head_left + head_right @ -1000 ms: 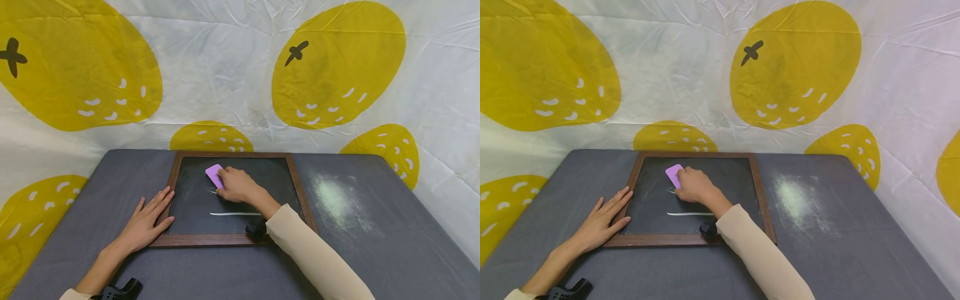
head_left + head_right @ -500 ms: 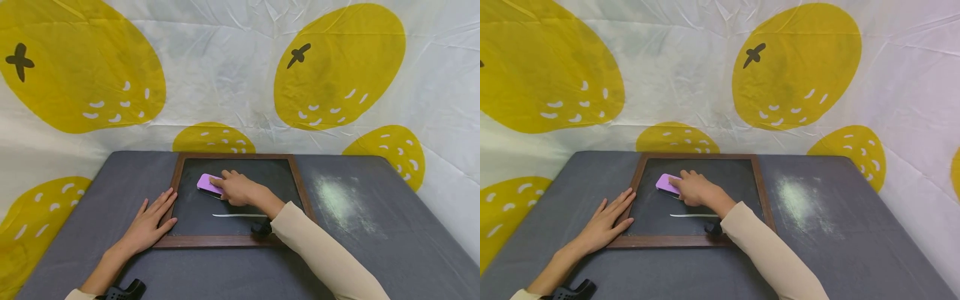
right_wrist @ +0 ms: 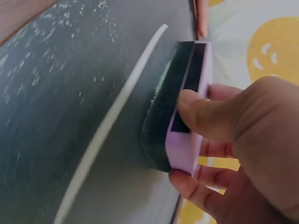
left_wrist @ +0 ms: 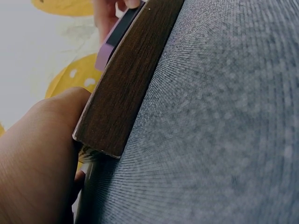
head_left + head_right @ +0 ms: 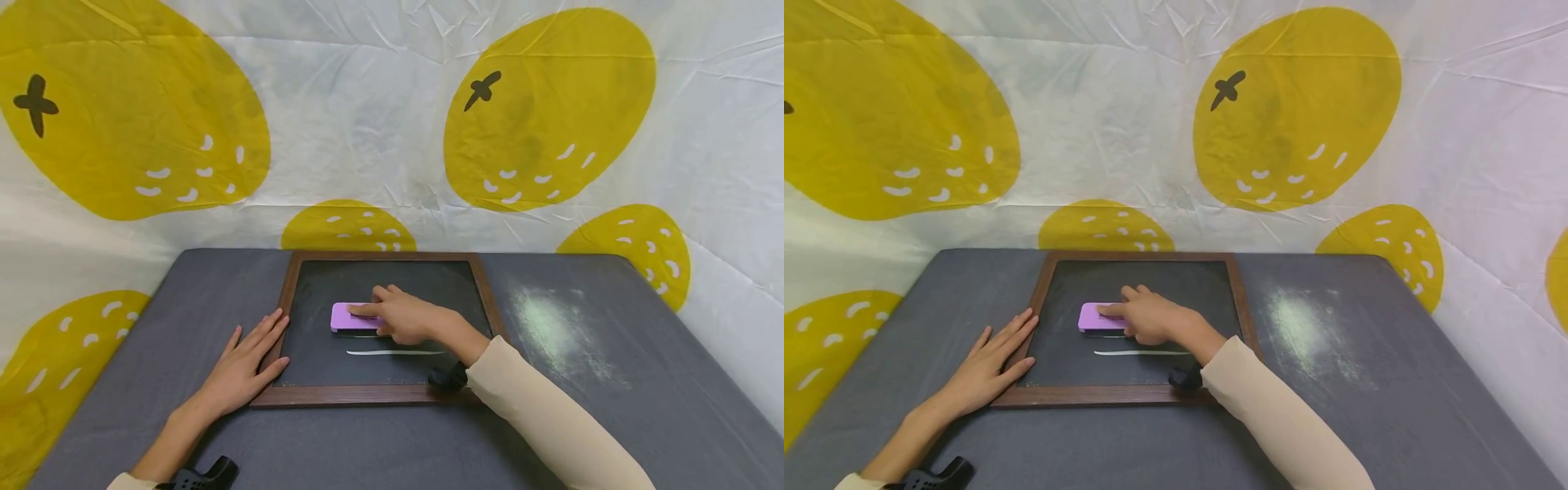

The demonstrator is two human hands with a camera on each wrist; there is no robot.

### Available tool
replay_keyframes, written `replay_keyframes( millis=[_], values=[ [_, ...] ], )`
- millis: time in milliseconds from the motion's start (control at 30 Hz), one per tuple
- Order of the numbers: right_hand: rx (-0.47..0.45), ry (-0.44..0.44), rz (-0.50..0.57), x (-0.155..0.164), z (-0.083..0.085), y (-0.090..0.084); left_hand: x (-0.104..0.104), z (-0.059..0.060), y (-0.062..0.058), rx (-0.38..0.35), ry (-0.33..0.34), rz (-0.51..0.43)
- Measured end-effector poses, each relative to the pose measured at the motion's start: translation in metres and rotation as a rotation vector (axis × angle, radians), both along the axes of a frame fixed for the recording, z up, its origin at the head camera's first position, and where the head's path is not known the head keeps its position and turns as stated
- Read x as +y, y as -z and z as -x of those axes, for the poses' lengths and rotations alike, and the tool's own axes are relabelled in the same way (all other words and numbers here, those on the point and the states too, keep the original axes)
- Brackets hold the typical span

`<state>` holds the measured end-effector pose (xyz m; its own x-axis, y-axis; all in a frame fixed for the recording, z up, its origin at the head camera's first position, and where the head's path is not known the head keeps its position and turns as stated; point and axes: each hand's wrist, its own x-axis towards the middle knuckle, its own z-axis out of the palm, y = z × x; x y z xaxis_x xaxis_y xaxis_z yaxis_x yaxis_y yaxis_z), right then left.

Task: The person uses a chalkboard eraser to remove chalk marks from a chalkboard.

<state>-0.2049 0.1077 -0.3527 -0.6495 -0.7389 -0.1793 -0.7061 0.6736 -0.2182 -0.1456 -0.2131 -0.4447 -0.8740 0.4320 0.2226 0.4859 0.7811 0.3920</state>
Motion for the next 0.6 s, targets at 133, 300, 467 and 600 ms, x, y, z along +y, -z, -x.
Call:
replay_keyframes(
  millis=[133,300,467,600],
  values=[
    [0.008,0.035,0.049,0.020,-0.002,-0.004,0.001,0.000,-0.001,0.005,0.004,-0.004],
    [0.032,0.119,0.111,0.050,-0.007,-0.008,0.001,0.000,-0.001,0.015,0.012,-0.008],
    [0.071,0.255,0.121,0.074,-0.019,-0.009,0.001,0.000,-0.002,0.016,0.010,-0.007],
    [0.133,0.335,0.138,0.089,-0.033,-0.004,0.001,-0.001,-0.001,0.009,0.006,-0.011]
  ],
)
